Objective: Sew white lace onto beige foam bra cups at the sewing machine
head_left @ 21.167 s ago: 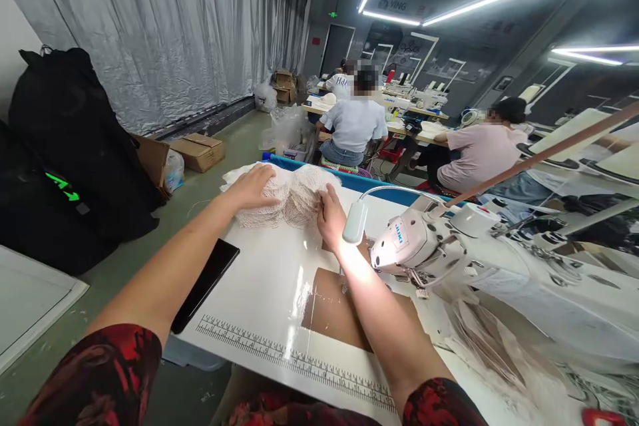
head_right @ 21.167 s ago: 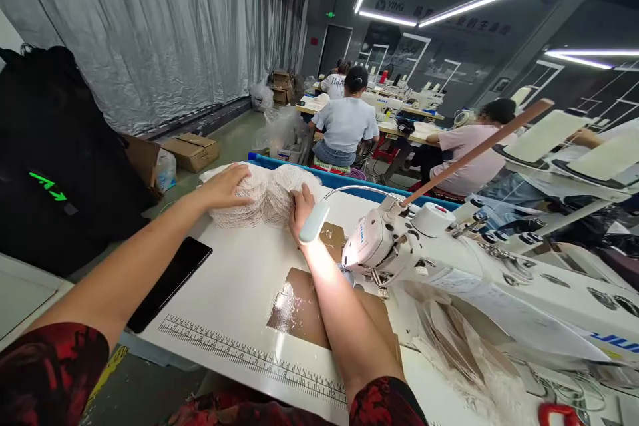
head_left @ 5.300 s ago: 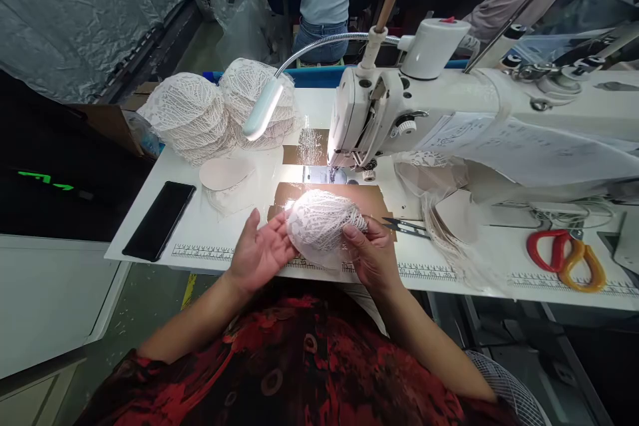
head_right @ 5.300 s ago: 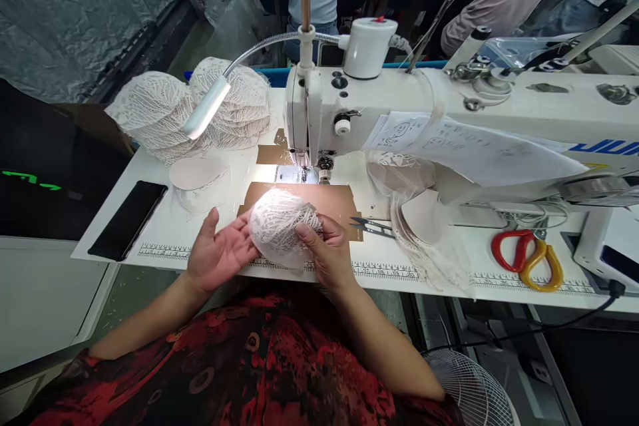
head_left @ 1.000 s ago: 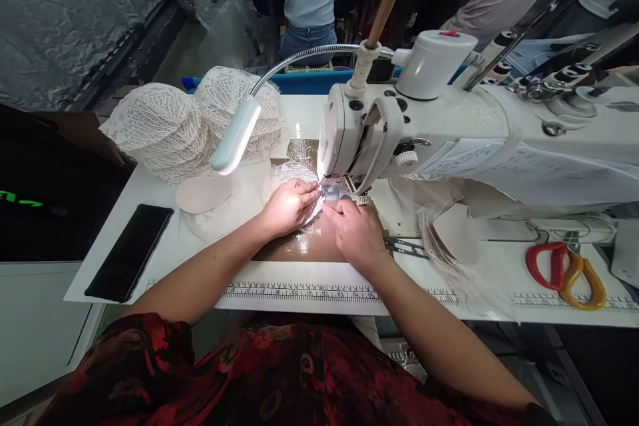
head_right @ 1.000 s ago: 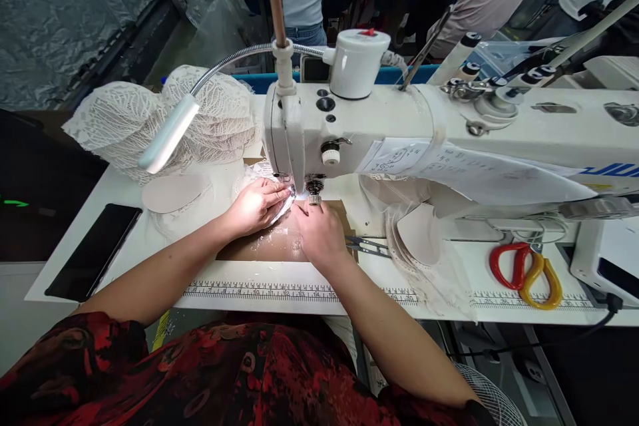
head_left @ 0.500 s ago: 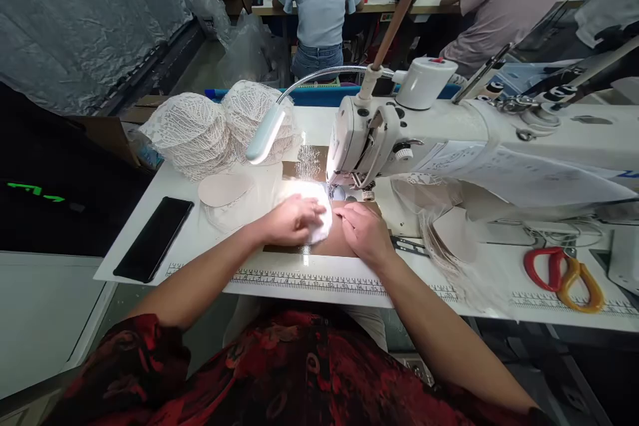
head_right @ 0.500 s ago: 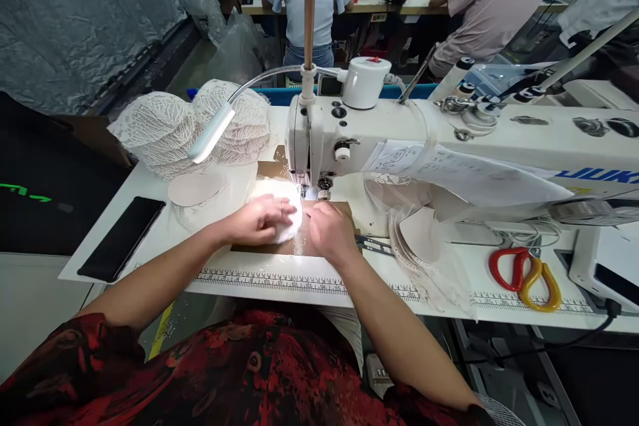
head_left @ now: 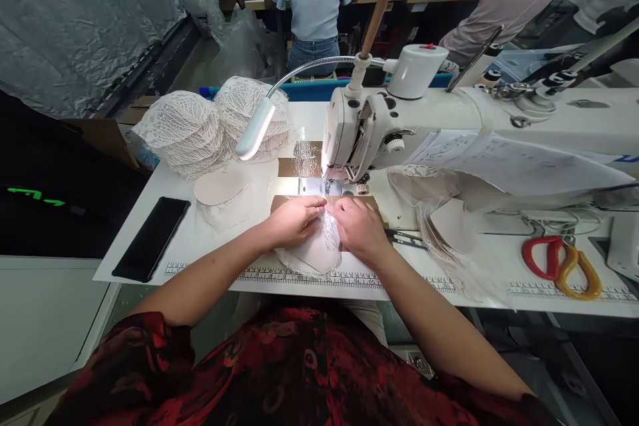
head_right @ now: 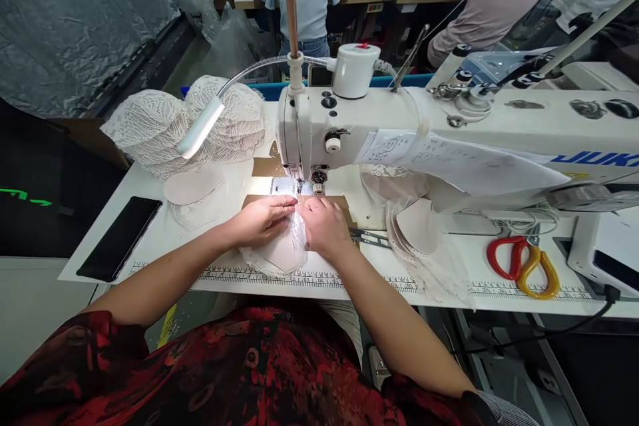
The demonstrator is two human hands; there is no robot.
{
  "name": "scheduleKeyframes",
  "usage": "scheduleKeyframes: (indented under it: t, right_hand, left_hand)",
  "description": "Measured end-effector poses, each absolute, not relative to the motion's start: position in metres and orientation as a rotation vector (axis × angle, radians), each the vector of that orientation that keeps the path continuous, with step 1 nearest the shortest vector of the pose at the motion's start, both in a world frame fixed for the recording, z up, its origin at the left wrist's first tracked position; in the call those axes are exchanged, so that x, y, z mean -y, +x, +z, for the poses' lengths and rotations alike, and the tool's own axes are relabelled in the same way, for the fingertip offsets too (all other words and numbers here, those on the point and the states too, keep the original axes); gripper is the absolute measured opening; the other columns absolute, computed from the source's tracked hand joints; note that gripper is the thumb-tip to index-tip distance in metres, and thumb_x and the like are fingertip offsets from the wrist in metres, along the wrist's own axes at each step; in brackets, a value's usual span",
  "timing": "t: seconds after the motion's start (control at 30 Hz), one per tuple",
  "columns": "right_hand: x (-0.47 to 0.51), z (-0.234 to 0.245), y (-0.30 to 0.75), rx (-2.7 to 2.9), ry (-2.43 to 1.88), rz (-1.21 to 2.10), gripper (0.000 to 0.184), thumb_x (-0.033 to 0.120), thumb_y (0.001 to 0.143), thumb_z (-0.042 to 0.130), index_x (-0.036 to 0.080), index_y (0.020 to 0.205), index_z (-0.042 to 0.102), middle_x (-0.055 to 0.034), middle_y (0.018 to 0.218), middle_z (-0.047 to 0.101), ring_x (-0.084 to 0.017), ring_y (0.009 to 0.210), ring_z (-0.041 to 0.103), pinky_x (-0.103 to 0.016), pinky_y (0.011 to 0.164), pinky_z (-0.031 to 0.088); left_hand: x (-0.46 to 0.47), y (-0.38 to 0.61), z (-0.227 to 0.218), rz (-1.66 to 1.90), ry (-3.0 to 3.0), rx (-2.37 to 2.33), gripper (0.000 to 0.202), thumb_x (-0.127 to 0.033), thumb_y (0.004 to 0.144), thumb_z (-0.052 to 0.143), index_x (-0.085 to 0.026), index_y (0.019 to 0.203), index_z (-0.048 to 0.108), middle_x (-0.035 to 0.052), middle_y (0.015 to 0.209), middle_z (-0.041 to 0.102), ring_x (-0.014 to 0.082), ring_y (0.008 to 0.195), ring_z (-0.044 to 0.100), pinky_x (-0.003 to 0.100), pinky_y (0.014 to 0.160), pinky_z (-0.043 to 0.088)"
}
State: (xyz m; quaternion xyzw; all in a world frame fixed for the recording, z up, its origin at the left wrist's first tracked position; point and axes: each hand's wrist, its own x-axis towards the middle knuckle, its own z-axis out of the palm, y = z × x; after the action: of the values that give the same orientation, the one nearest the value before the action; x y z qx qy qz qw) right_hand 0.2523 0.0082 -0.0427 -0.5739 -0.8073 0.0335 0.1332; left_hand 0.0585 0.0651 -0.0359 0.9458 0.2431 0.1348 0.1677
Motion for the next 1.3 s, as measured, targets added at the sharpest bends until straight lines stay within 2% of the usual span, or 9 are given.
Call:
scheduleKeyframes:
  t: [0.13,0.37,0.6,0.83,0.97,1.07,1.17,1.23,1.3]
  right_hand:
    - [-0.007,-0.040,0.249,2.369,-1.843,0.012,0.036,0.015,0.086,0.042,0.025,0.113,0.065,-0.0051,0.093,0.060,-0.021,0.083,0.046,-0.033,0.069,0.026]
    - [-0.012,-0.046,0.249,2.317,-1.926,0.004,0.040,0.013,0.086,0.041,0.025,0.117,0.063,-0.0069,0.092,0.060,-0.021,0.084,0.046,-0.034,0.070,0.025]
    - [-0.014,-0.047,0.246,2.309,-1.920,-0.019,0.034,0.014,0.089,0.040,0.023,0.110,0.065,-0.0069,0.090,0.061,-0.021,0.083,0.048,-0.034,0.070,0.026]
    - [-0.016,-0.045,0.244,2.319,-1.876,0.056,0.033,0.015,0.089,0.039,0.022,0.107,0.067,-0.0069,0.087,0.061,-0.020,0.080,0.049,-0.033,0.067,0.028]
    - [-0.015,-0.045,0.253,2.284,-1.736,0.209,0.035,0.017,0.089,0.040,0.023,0.112,0.066,-0.0053,0.090,0.063,-0.018,0.082,0.053,-0.030,0.070,0.035]
    - [-0.014,-0.048,0.263,2.169,-1.661,0.309,0.039,0.011,0.086,0.039,0.018,0.115,0.066,-0.0064,0.099,0.065,-0.017,0.089,0.056,-0.027,0.075,0.040]
    - [-0.013,-0.051,0.268,2.081,-1.670,0.338,0.039,0.010,0.084,0.040,0.016,0.112,0.067,-0.0075,0.105,0.066,-0.018,0.093,0.057,-0.028,0.077,0.043]
    - [-0.011,-0.051,0.268,2.071,-1.652,0.347,0.037,0.011,0.084,0.041,0.017,0.108,0.068,-0.0071,0.104,0.066,-0.019,0.093,0.058,-0.028,0.076,0.044]
    - [-0.010,-0.050,0.267,2.066,-1.614,0.358,0.036,0.012,0.084,0.042,0.017,0.106,0.069,-0.0065,0.101,0.067,-0.018,0.093,0.059,-0.028,0.076,0.045]
  left_hand:
    - [-0.071,0.062,-0.034,0.318,2.719,-0.778,0.037,-0.020,0.087,0.050,-0.009,0.120,0.060,0.0170,0.133,0.055,0.0271,0.120,0.055,0.040,0.100,0.050]
    - [-0.080,0.063,-0.033,0.299,2.773,-0.777,0.041,-0.026,0.087,0.052,-0.008,0.123,0.057,0.0195,0.133,0.053,0.0281,0.122,0.053,0.040,0.102,0.049]
    - [-0.102,0.057,-0.033,0.158,2.733,-0.673,0.049,-0.030,0.088,0.052,-0.006,0.130,0.053,0.0190,0.142,0.045,0.0286,0.131,0.046,0.039,0.109,0.042]
    - [-0.125,0.052,-0.029,0.067,2.746,-0.523,0.050,-0.020,0.081,0.054,-0.012,0.130,0.054,0.0146,0.143,0.045,0.0252,0.131,0.046,0.038,0.109,0.042]
    - [-0.124,0.049,-0.029,0.123,2.787,-0.484,0.049,-0.012,0.080,0.050,-0.016,0.128,0.055,0.0118,0.142,0.047,0.0240,0.130,0.047,0.038,0.107,0.043]
    - [-0.107,0.048,-0.027,0.311,2.807,-0.550,0.043,-0.010,0.080,0.048,-0.014,0.122,0.059,0.0134,0.134,0.053,0.0252,0.123,0.051,0.039,0.102,0.046]
    - [-0.083,0.051,-0.024,0.399,2.781,-0.638,0.032,-0.025,0.084,0.054,-0.014,0.114,0.062,0.0130,0.115,0.062,0.0246,0.104,0.059,0.038,0.089,0.050]
    - [-0.072,0.054,-0.025,0.377,2.795,-0.720,0.025,-0.032,0.088,0.052,-0.015,0.099,0.066,0.0104,0.096,0.065,0.0227,0.088,0.060,0.036,0.078,0.049]
    - [-0.066,0.056,-0.029,0.361,2.816,-0.781,0.027,-0.030,0.092,0.045,-0.015,0.084,0.066,0.0085,0.082,0.064,0.0210,0.078,0.058,0.034,0.071,0.047]
